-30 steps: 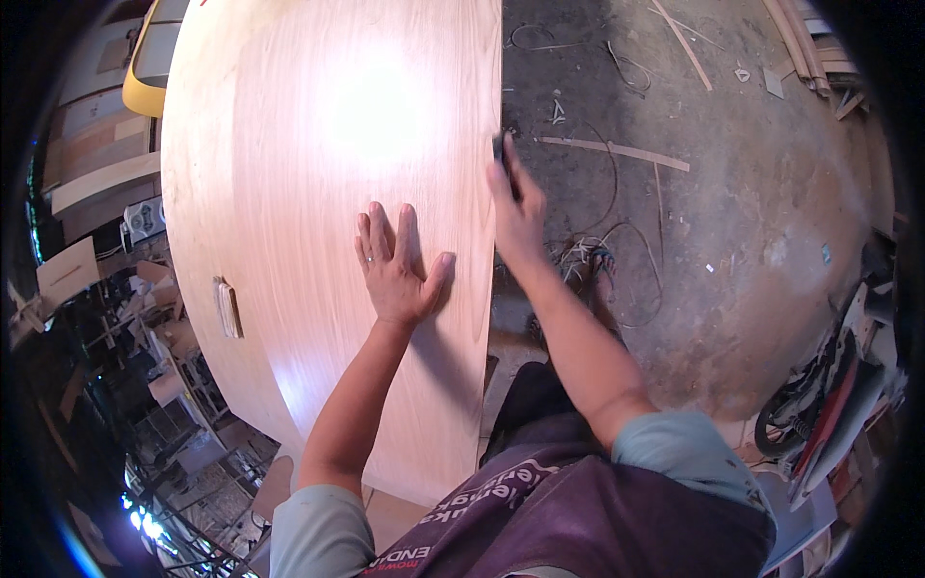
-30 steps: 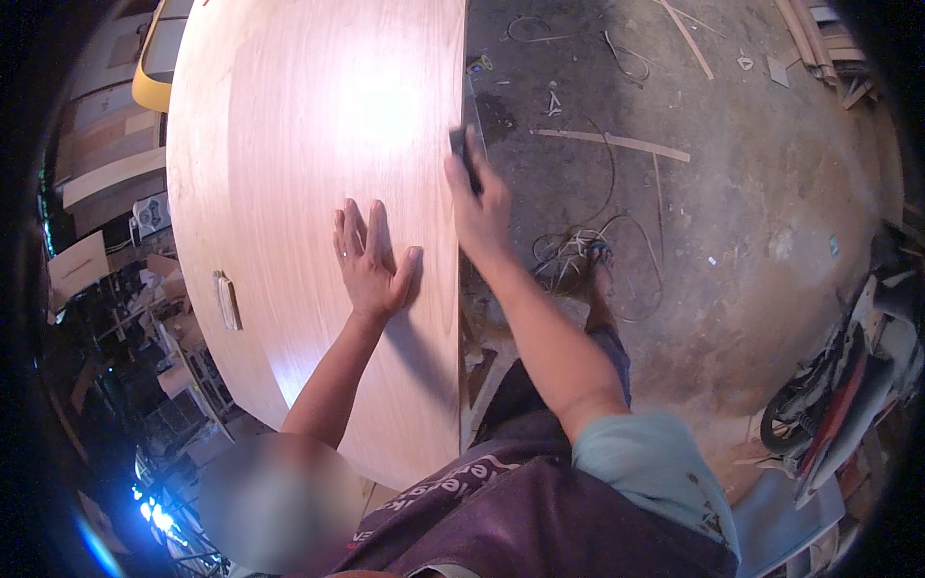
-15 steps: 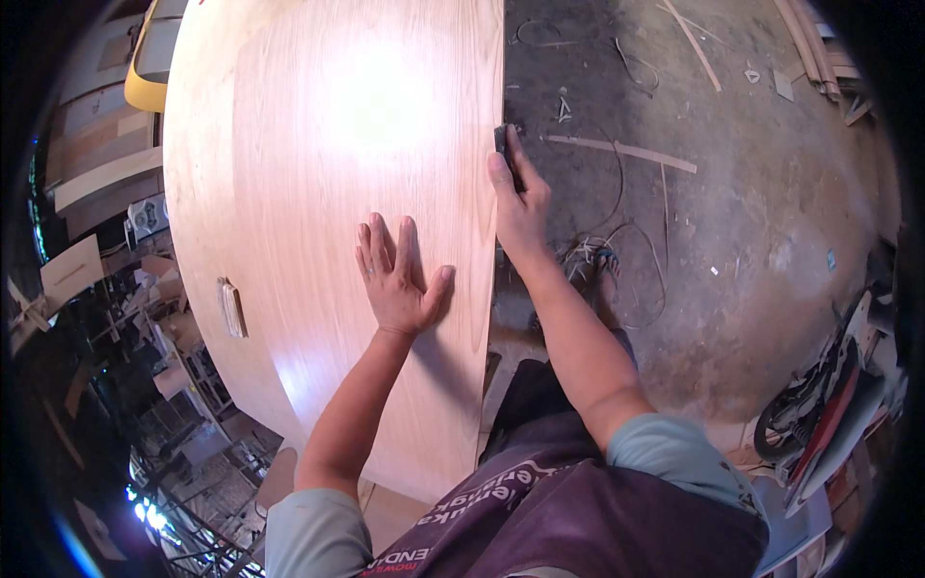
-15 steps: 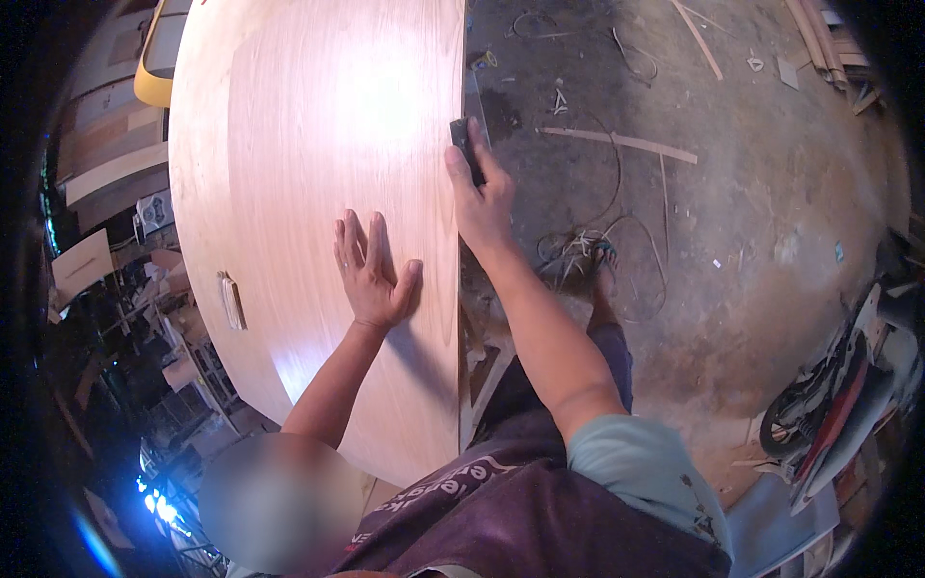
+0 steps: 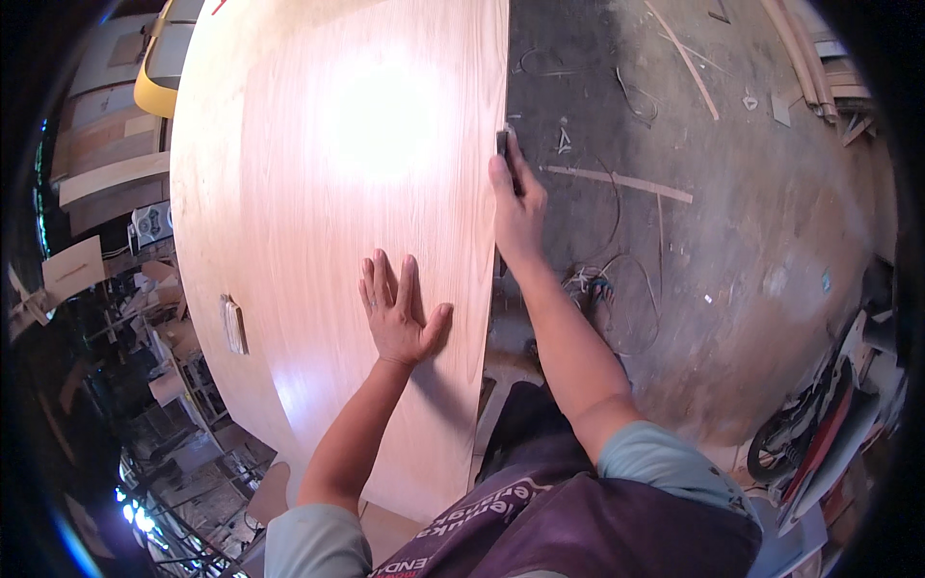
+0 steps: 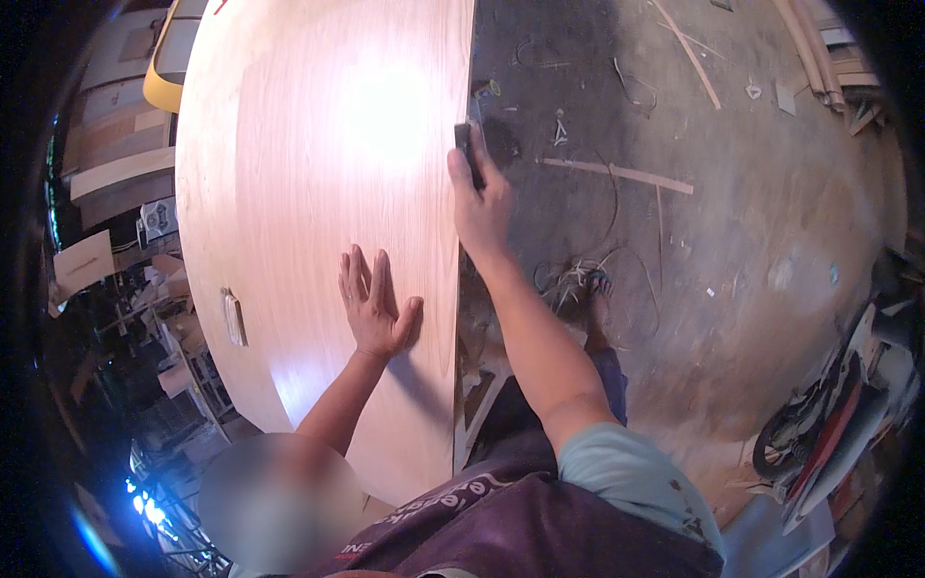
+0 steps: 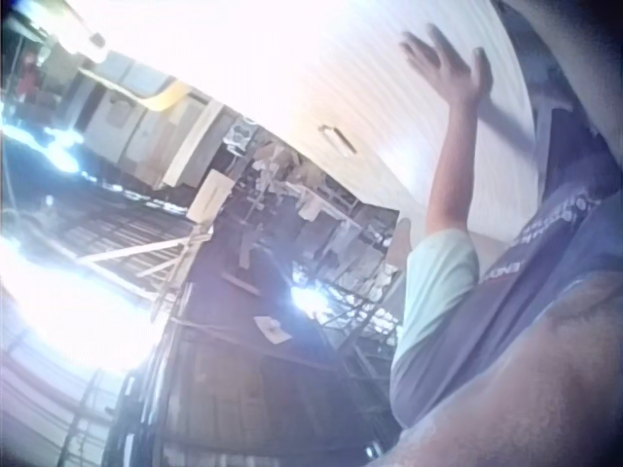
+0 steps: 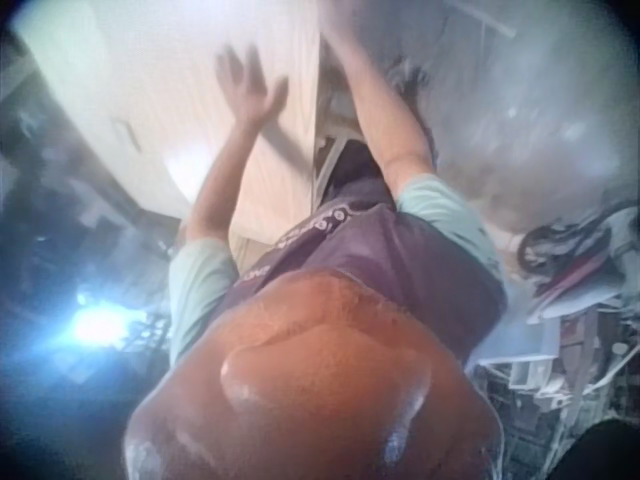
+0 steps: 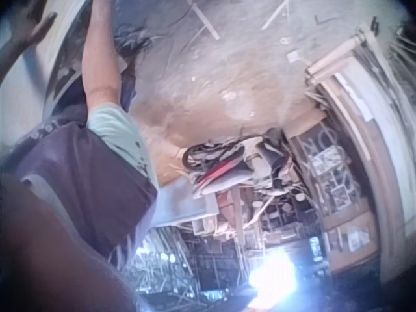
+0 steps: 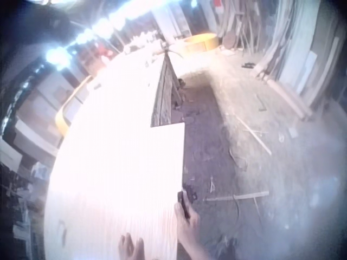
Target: The person sands the surface of a wood panel with a sanding block and then uses a utility knife to trim excess laminate material from the edges.
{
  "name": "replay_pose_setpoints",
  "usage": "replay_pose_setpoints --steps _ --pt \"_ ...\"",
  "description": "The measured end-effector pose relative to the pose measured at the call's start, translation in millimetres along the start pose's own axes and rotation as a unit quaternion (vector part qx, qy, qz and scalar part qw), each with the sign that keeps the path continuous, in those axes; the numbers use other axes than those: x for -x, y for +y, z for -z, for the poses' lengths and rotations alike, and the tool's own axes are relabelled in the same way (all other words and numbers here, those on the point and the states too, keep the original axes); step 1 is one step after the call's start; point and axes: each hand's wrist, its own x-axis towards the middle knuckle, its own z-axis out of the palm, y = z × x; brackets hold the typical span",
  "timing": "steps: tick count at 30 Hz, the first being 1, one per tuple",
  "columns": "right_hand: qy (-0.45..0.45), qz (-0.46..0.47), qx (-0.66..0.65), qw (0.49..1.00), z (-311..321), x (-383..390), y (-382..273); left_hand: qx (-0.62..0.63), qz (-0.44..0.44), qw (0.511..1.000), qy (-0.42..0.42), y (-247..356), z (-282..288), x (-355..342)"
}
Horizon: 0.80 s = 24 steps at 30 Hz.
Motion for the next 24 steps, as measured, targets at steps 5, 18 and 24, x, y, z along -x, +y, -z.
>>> replay_pose_setpoints --steps 5,18,24 --pt "0.000 -0.007 -0.022 1.000 -9.0 -52.2 -13.5 0.006 -0.002 1.000 0.008 -0.9 0.3 -0.5" --pt "0.014 0.026 0.001 1.000 -20.5 -144.1 -25.0 0.028 0.008 1.000 0.009 -3.0 -4.0 -1.0" --pt "0.040 0.047 0.008 0.998 -29.8 -193.3 -17.0 0.014 -0.002 1.000 0.007 -2.6 -0.4 -3.0"
